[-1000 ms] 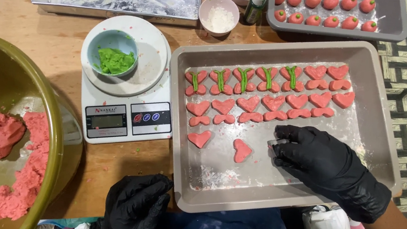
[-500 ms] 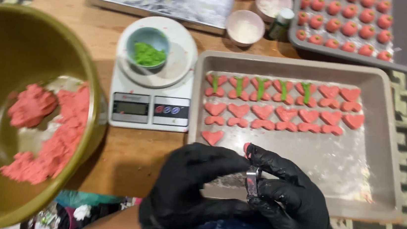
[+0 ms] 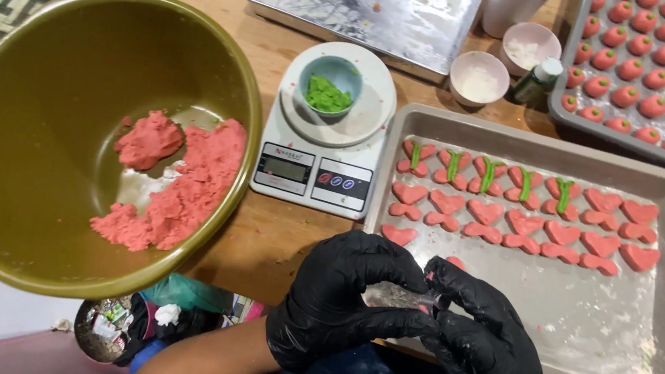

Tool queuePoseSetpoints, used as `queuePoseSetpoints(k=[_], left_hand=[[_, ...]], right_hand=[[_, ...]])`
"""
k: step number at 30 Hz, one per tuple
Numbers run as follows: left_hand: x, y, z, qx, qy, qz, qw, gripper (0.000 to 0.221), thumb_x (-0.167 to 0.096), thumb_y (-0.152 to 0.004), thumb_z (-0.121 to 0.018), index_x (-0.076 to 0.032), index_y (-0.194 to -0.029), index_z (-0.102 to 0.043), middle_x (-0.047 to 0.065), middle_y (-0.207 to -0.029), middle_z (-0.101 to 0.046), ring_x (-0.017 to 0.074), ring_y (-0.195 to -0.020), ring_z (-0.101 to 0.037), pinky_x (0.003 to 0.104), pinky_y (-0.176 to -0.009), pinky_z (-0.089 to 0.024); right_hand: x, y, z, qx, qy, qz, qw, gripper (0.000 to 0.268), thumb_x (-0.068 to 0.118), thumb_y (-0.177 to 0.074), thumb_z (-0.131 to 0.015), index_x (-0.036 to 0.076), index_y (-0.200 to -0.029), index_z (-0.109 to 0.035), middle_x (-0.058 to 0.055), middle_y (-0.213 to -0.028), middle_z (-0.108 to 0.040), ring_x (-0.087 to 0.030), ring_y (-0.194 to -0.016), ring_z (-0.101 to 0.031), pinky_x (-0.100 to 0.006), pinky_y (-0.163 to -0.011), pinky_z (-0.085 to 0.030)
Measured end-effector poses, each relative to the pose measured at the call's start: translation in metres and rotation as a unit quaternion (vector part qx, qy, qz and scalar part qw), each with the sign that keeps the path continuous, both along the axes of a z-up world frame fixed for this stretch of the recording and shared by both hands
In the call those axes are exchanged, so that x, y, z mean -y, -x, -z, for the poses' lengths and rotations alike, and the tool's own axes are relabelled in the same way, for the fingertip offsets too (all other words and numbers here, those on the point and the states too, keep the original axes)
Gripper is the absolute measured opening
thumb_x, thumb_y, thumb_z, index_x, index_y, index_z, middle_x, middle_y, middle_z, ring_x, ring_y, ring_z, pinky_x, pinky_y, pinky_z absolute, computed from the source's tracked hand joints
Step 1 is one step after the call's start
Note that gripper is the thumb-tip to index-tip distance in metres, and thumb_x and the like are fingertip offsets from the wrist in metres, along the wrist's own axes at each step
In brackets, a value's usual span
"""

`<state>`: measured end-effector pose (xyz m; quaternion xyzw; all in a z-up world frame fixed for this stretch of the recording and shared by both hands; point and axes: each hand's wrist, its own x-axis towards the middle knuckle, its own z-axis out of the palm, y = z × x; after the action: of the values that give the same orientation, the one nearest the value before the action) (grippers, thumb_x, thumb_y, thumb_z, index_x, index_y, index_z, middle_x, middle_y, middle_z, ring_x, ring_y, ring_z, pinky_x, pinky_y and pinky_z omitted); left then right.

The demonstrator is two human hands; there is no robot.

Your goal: Shaping pink dough into heart shapes using a metal cutter and placing them on a baking tray

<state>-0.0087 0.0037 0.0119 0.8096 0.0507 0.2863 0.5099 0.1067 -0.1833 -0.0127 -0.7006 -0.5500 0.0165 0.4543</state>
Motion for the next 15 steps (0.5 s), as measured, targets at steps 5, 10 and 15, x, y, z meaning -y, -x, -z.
queuePoseSetpoints(k=[5, 10, 15], left_hand=[[-0.001, 0.010, 0.001, 0.032, -0.039, -0.029, 0.998, 0.024, -0.038, -0.087, -0.079, -0.018, -0.099, -0.072, 0.000, -0.096, -0.077, 0.0202, -0.084, -0.077, 0.033, -0.077, -0.057], [-0.012, 0.028, -0.017, 0.063, -0.086, -0.065, 0.992, 0.024, -0.036, -0.089, -0.079, -0.017, -0.102, -0.073, 0.003, -0.098, -0.078, 0.0202, -0.085, -0.078, 0.033, -0.074, -0.055], [-0.030, 0.059, -0.035, 0.080, -0.105, -0.114, 0.985, 0.027, -0.029, -0.085, -0.084, -0.013, -0.104, -0.073, 0.006, -0.098, -0.077, 0.0232, -0.083, -0.079, 0.034, -0.074, -0.059]], right_hand=[[0.003, 0.010, -0.015, 0.001, 0.062, -0.020, 0.998, 0.036, 0.027, -0.085, -0.074, 0.016, -0.119, -0.071, -0.019, -0.148, -0.059, -0.034, -0.137, -0.062, -0.042, -0.109, -0.055], [-0.008, 0.026, -0.032, -0.222, 0.113, 0.084, 0.965, 0.050, 0.009, -0.082, -0.070, 0.012, -0.132, -0.065, -0.010, -0.144, -0.068, -0.022, -0.127, -0.068, -0.032, -0.101, -0.054], [0.000, 0.022, -0.016, -0.395, 0.147, 0.153, 0.894, 0.028, -0.007, -0.074, -0.072, 0.000, -0.098, -0.086, -0.009, -0.146, -0.074, -0.019, -0.139, -0.067, -0.038, -0.083, -0.071]])
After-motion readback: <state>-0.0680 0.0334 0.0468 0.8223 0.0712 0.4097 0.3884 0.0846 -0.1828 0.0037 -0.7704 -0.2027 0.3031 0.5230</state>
